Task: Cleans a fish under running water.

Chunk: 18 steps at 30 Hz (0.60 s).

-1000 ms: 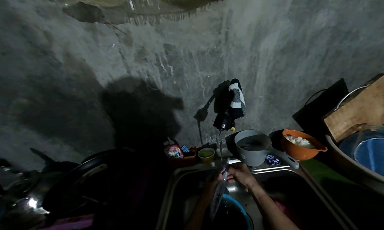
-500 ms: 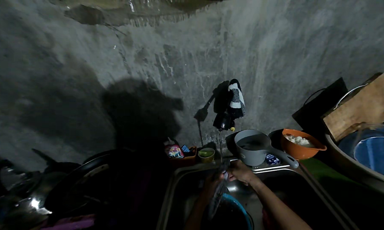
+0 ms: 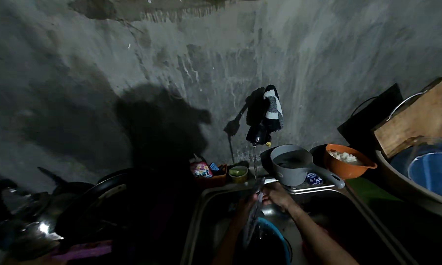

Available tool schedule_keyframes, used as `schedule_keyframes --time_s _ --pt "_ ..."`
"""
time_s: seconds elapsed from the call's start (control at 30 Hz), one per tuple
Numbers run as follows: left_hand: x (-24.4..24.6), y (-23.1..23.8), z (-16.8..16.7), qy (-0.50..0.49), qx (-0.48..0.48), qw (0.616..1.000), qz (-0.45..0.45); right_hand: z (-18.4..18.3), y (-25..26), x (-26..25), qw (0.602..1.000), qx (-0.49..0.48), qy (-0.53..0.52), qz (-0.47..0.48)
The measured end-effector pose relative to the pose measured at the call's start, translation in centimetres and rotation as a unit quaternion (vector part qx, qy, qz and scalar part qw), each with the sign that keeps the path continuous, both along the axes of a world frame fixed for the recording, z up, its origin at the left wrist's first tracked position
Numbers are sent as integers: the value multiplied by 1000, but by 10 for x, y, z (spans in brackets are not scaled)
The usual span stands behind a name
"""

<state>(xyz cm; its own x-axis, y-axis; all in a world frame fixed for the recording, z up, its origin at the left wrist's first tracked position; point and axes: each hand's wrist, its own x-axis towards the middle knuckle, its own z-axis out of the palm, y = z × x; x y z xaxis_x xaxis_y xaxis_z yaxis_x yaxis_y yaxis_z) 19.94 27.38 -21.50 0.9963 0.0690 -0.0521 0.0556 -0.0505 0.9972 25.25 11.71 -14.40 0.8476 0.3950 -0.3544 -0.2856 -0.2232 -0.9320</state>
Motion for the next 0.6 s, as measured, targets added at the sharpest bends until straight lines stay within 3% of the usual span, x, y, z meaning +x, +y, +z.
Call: schedule_keyframes --time_s 0.6 --pt "-4 12 4 35 24 999 -34 -10 -11 3 996 20 -4 91"
